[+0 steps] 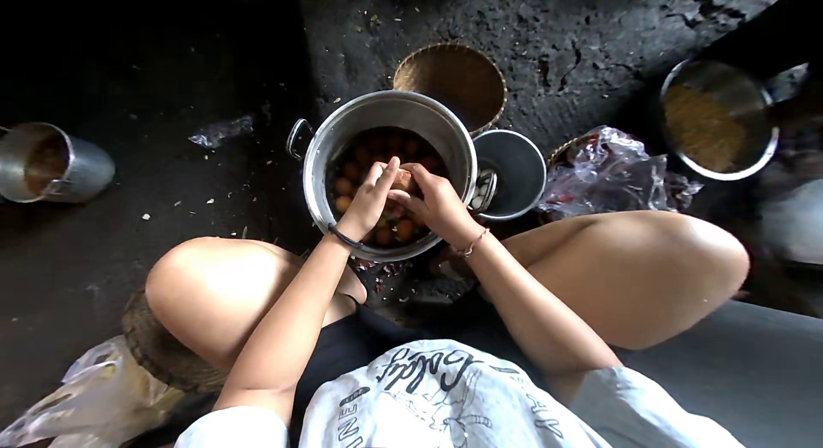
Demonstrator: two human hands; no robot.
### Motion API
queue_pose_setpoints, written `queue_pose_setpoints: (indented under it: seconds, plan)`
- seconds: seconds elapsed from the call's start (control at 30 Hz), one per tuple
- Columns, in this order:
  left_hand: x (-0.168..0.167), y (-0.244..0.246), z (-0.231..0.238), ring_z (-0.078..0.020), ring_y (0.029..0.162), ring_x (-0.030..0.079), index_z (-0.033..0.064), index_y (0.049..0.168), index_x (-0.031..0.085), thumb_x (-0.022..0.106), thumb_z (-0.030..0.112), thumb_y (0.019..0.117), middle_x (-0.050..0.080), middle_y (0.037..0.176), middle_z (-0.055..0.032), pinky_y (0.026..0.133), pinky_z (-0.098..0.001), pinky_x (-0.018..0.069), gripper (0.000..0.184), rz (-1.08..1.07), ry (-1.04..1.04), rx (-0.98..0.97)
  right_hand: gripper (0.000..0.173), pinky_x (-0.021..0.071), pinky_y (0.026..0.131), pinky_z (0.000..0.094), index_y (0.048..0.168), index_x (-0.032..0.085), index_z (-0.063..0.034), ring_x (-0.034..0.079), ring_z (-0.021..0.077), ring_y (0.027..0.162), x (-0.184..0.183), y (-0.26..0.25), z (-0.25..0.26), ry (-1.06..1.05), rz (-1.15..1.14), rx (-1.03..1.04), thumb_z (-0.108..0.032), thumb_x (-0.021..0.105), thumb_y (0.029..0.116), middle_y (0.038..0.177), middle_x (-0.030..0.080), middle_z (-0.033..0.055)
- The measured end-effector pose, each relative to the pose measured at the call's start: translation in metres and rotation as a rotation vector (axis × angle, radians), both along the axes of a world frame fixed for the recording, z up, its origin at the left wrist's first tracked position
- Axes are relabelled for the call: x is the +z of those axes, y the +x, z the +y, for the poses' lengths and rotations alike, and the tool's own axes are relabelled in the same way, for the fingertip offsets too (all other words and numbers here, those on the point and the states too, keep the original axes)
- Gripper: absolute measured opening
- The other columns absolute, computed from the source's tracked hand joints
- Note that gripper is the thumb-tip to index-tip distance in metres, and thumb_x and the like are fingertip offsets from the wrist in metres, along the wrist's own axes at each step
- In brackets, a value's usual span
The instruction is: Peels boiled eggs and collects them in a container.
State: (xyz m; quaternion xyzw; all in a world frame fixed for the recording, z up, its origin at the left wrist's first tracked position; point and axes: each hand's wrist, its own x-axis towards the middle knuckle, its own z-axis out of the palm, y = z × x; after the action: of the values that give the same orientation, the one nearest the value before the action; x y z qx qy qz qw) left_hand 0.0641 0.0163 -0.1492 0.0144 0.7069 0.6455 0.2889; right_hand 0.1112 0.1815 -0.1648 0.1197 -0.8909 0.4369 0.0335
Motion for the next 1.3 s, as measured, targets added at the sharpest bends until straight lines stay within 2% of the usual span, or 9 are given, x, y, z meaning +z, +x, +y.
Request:
queue_pose_setpoints:
  seconds: [0.13, 0.2, 0.33, 0.5, 0.63, 0.83, 1.13, 1.2, 1.3]
  plan:
    - [0.000, -0.001, -0.001, -0.0121, 0.089, 0.063, 0.0103, 0.134, 0.053, 0.030, 0.053, 0.1093, 0.064, 0.110, -0.0077, 0.076, -0.0314, 0.0548, 0.054, 0.006, -0.035, -0.001, 0.043, 0.0607, 0.077, 0.0409, 0.133, 0.059, -0.0053, 0.072, 0.0228, 0.083, -0.001, -0.003, -0.001, 0.024, 0.048, -0.010, -0.025, 0.071, 0.0973, 0.100, 0.072, 0.0130]
    - [-0.001, -0.002, -0.001, -0.0149, 0.107, 0.063, 0.0078, 0.141, 0.054, 0.030, 0.053, 0.1092, 0.063, 0.127, -0.0111, 0.092, -0.0364, 0.0533, 0.060, -0.027, -0.034, 0.000, 0.043, 0.0600, 0.083, 0.0452, 0.133, 0.060, -0.0009, 0.073, 0.0288, 0.090, 0.006, -0.009, -0.003, 0.013, 0.012, -0.006, -0.023, 0.071, 0.0981, 0.104, 0.073, 0.0175]
    - [-0.003, 0.001, 0.004, -0.0130, 0.093, 0.065, 0.0090, 0.138, 0.056, 0.030, 0.051, 0.1100, 0.065, 0.117, -0.0089, 0.080, -0.0321, 0.0567, 0.057, -0.055, 0.007, 0.114, 0.062, 0.0552, 0.098, 0.0455, 0.152, 0.043, 0.0007, 0.069, 0.0320, 0.110, 0.012, -0.013, -0.007, -0.062, -0.078, -0.004, -0.024, 0.067, 0.1004, 0.126, 0.067, 0.0224]
    - [-0.015, -0.001, 0.004, -0.0170, 0.126, 0.058, 0.0071, 0.149, 0.048, 0.026, 0.050, 0.1108, 0.056, 0.142, -0.0123, 0.106, -0.0398, 0.0496, 0.061, 0.025, 0.080, 0.163, 0.057, 0.0510, 0.106, 0.0446, 0.155, 0.040, -0.0021, 0.062, 0.0319, 0.125, 0.027, -0.005, -0.011, -0.058, -0.080, -0.006, -0.022, 0.059, 0.1049, 0.145, 0.056, 0.0207]
    - [-0.016, 0.001, 0.005, -0.0154, 0.110, 0.064, 0.0075, 0.138, 0.057, 0.027, 0.050, 0.1107, 0.064, 0.124, -0.0099, 0.093, -0.0376, 0.0558, 0.059, 0.026, 0.075, 0.207, 0.057, 0.0569, 0.092, 0.0440, 0.157, 0.038, -0.0026, 0.067, 0.0314, 0.109, 0.028, -0.007, -0.012, 0.011, -0.085, 0.001, -0.020, 0.057, 0.1059, 0.136, 0.059, 0.0222]
    - [-0.015, 0.001, 0.008, -0.0096, 0.103, 0.062, 0.0070, 0.124, 0.062, 0.026, 0.041, 0.1126, 0.064, 0.114, -0.0058, 0.090, -0.0305, 0.0529, 0.051, 0.148, -0.005, 0.182, 0.059, 0.0587, 0.086, 0.0451, 0.157, 0.034, 0.0002, 0.070, 0.0329, 0.102, 0.022, -0.005, -0.019, 0.102, -0.051, -0.059, -0.011, 0.055, 0.1026, 0.134, 0.061, 0.0230]
    - [-0.014, 0.003, 0.005, -0.0150, 0.115, 0.061, 0.0056, 0.144, 0.053, 0.023, 0.049, 0.1111, 0.061, 0.132, -0.0123, 0.100, -0.0357, 0.0508, 0.062, 0.038, 0.022, 0.195, 0.048, 0.0577, 0.082, 0.0415, 0.149, 0.048, 0.0011, 0.069, 0.0304, 0.093, 0.021, -0.002, -0.017, -0.022, -0.043, -0.093, 0.003, 0.049, 0.1002, 0.122, 0.066, 0.0231]
    - [-0.012, 0.001, 0.008, -0.0108, 0.080, 0.059, 0.0116, 0.121, 0.061, 0.021, 0.053, 0.1102, 0.062, 0.096, -0.0038, 0.071, -0.0277, 0.0518, 0.059, -0.001, 0.037, 0.250, 0.044, 0.0566, 0.084, 0.0389, 0.144, 0.054, 0.0007, 0.067, 0.0270, 0.097, 0.020, -0.006, -0.010, -0.077, -0.055, -0.087, 0.002, 0.047, 0.1007, 0.123, 0.065, 0.0211]
    - [-0.014, -0.002, 0.005, -0.0111, 0.069, 0.057, 0.0103, 0.115, 0.062, 0.021, 0.053, 0.1102, 0.059, 0.085, -0.0028, 0.063, -0.0270, 0.0516, 0.059, -0.053, 0.114, 0.228, 0.044, 0.0548, 0.088, 0.0365, 0.144, 0.056, -0.0015, 0.064, 0.0227, 0.104, 0.023, -0.016, 0.000, -0.138, -0.095, -0.017, -0.010, 0.050, 0.1012, 0.127, 0.061, 0.0182]
